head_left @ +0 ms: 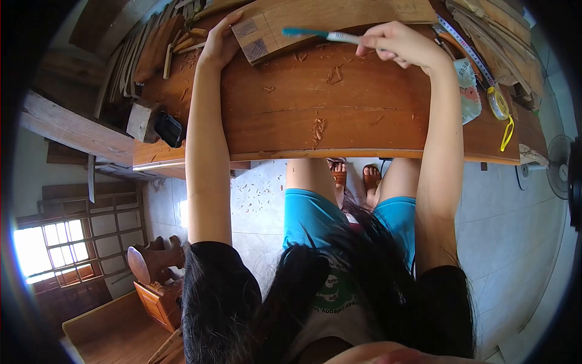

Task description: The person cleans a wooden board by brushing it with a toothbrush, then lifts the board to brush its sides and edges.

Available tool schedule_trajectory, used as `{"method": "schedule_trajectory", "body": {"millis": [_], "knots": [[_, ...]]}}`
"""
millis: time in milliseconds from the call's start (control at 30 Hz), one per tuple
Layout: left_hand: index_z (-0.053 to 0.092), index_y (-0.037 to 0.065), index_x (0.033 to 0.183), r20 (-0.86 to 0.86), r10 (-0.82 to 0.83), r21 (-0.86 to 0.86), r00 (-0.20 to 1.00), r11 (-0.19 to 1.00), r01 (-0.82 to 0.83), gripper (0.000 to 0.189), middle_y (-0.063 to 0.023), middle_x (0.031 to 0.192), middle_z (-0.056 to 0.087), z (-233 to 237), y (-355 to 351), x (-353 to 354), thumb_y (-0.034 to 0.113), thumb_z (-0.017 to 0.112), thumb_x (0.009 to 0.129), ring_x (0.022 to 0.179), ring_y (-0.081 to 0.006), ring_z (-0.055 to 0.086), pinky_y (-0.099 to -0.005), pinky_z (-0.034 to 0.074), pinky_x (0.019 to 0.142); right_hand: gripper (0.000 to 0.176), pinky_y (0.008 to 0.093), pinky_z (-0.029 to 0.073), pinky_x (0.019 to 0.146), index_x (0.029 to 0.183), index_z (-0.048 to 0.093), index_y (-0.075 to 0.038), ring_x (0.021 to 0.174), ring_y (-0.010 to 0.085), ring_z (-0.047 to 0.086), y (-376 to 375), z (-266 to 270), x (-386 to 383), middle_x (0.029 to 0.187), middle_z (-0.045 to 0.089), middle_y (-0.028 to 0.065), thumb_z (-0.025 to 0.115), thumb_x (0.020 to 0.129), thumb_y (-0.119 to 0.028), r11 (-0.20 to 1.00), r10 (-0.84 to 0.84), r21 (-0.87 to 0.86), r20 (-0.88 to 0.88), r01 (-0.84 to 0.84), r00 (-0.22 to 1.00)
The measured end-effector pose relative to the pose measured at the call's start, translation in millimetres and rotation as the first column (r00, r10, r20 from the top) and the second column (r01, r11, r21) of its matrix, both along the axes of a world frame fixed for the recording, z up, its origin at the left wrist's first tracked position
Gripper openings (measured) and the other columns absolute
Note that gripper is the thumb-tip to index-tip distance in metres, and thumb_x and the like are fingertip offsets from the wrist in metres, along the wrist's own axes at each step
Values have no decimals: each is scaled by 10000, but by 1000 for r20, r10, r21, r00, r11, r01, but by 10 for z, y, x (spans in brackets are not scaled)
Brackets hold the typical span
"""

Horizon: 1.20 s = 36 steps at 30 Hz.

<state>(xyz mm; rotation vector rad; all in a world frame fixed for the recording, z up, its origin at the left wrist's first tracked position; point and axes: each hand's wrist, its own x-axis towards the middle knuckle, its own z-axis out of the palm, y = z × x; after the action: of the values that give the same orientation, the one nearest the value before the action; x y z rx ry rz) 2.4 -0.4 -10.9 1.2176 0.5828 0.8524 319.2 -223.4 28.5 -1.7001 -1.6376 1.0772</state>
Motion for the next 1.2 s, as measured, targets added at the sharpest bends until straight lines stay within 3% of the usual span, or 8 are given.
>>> {"method": "schedule_trajectory", "body": {"millis": [67,200,333,467,700,867,1000,1200], "knots": [[590,-24,1292,4,-2,1,1000,1000,2,478,-137,1239,658,3,9,3,309,637,953,1158,-247,607,-389,444,1038,340,233,151,411,942,729,-93,468,19,241,6,35,-47,587,386,-86,564,1015,-380,999,18,-38,37,-16,999],[589,-23,1296,11,4,-16,1000,1000,-4,484,-142,1253,654,-72,115,-22,310,642,949,1163,-250,606,-389,446,1038,346,226,137,430,935,686,-83,482,13,222,182,-223,93,607,338,-103,559,1017,-395,922,-181,364,110,130,977],[608,-34,1286,-1,20,-29,1000,999,-20,515,-153,1249,654,-43,59,-16,329,668,926,1169,-245,592,-379,422,1053,326,248,153,407,953,724,-98,459,36,220,32,27,-70,614,397,-67,575,1008,-382,997,67,-39,72,-65,995],[595,-24,1298,-15,24,-2,1000,1000,-24,494,-143,1255,654,-18,21,-10,318,646,944,1166,-249,601,-385,438,1038,308,234,166,398,977,722,-98,457,27,230,110,-142,45,638,422,-70,564,1011,-360,971,-116,215,40,104,992],[595,-15,1297,-13,17,-26,1000,1000,-17,478,-128,1245,659,-49,74,-23,317,632,955,1156,-242,607,-386,443,1029,321,225,139,411,986,720,-104,445,14,212,-25,22,92,580,385,-92,569,1010,-386,998,-11,-62,39,14,999],[607,-23,1298,-21,28,5,999,1000,-27,498,-135,1252,656,18,-47,9,325,642,944,1172,-238,593,-380,420,1055,357,215,141,410,1014,731,-94,457,5,212,-7,-54,156,576,343,-112,569,1015,-411,925,-321,242,83,293,943],[605,-17,1279,2,21,18,1000,1000,-21,472,-130,1229,664,-10,-4,-2,316,646,947,1138,-239,615,-384,456,1018,378,226,119,420,1082,750,-101,458,14,197,-141,50,260,578,361,-106,643,970,-446,993,-63,-101,29,66,998],[611,-12,1266,-1,16,-8,1000,1000,-16,456,-129,1222,664,18,-31,8,309,648,946,1141,-239,613,-387,454,1024,374,224,119,421,1108,753,-117,457,14,202,-116,-34,383,588,380,-107,660,957,-446,950,-286,123,-15,286,958]]}}
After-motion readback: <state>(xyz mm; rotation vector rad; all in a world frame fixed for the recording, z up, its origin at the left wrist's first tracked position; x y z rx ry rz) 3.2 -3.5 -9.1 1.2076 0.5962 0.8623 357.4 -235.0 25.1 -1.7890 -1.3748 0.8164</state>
